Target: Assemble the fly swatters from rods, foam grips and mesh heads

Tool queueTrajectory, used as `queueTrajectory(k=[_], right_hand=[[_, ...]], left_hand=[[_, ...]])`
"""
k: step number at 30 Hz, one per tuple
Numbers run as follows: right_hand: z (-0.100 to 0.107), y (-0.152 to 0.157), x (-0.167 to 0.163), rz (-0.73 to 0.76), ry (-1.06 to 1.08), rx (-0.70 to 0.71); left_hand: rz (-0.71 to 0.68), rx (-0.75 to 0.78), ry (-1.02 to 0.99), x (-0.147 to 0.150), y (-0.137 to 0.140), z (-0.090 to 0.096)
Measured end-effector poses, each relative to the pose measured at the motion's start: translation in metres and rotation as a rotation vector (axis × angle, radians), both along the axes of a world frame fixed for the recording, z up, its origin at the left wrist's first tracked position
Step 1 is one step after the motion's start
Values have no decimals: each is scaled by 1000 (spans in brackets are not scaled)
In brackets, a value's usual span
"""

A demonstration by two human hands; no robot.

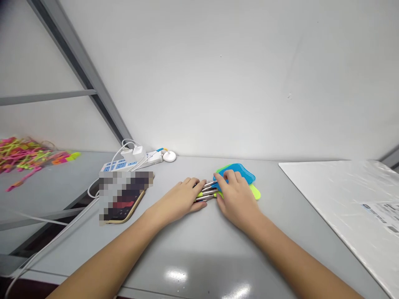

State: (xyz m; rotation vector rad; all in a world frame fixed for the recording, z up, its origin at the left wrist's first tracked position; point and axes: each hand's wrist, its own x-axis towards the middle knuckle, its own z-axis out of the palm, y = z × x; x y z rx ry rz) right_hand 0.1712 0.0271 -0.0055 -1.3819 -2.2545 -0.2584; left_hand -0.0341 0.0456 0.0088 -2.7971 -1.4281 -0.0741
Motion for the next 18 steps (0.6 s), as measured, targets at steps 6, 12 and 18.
queueTrajectory(k=[6, 12, 18], right_hand=[[1, 5, 9, 116, -134, -155], [11, 6, 4, 76, -216, -184], [17, 3, 1, -50, -347, -249]], left_hand=[[-158, 70, 4, -1, 2, -3], [-168, 70, -5, 2, 5, -4], [11, 117, -25, 21, -8, -8]])
